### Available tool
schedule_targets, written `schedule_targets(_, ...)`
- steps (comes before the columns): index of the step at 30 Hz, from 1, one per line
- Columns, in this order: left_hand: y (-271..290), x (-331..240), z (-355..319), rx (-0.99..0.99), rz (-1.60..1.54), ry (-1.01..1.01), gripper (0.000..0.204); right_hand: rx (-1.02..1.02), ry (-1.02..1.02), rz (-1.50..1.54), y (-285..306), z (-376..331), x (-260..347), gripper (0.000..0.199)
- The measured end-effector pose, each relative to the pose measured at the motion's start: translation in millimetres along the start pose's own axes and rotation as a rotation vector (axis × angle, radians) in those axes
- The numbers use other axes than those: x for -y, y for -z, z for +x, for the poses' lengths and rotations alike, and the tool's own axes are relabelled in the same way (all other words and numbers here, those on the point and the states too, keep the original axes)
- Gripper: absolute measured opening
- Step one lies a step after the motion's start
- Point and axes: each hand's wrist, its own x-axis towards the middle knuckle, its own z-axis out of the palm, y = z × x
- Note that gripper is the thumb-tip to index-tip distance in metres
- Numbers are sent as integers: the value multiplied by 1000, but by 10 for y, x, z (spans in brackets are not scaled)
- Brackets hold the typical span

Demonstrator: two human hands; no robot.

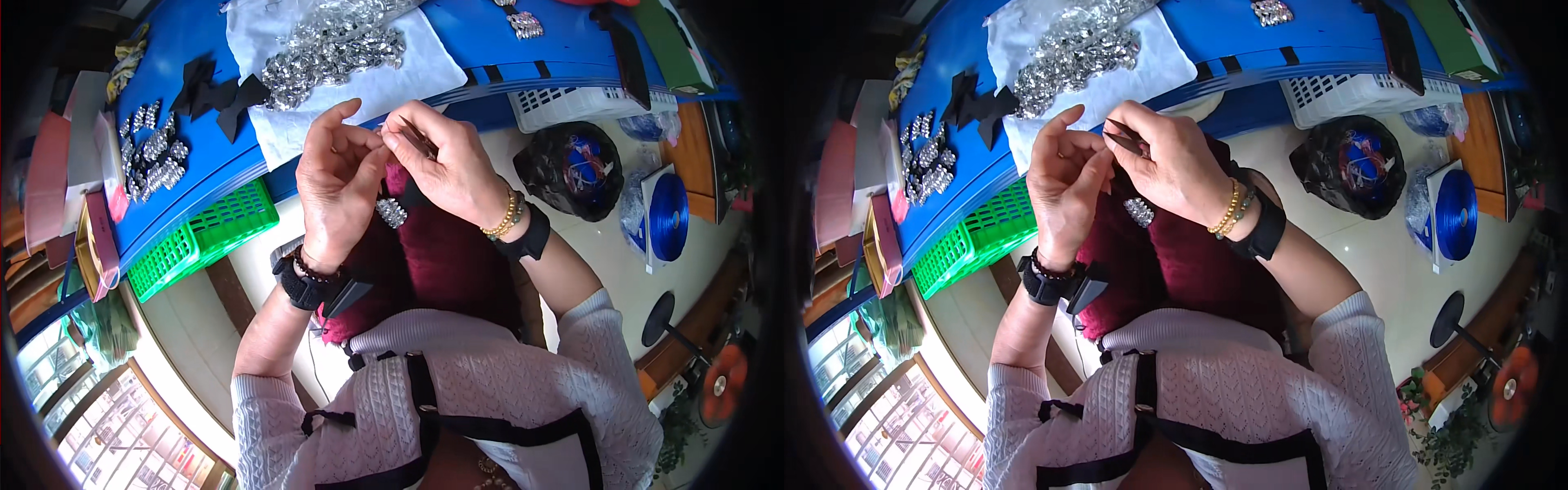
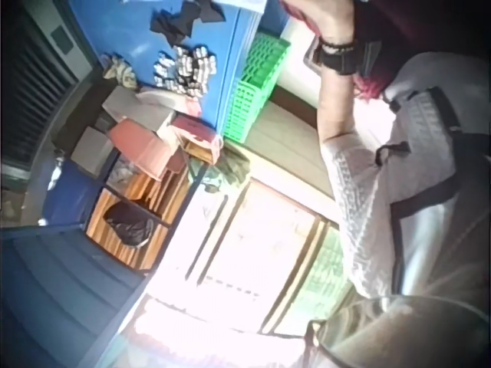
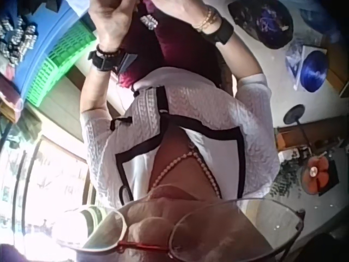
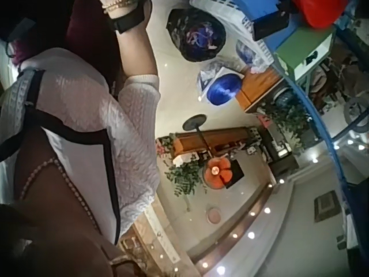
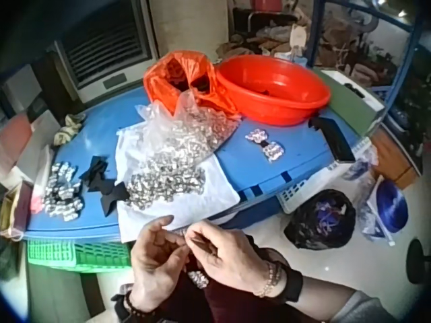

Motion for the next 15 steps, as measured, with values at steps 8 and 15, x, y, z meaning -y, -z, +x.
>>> schedule_targets(8,11,-6,-24,20,31,3,47,-134,41,23,-19,19,37,8)
schedule_targets(15,98,-41,7,30,313,-57,25,-116,1,445,102,49,129,7)
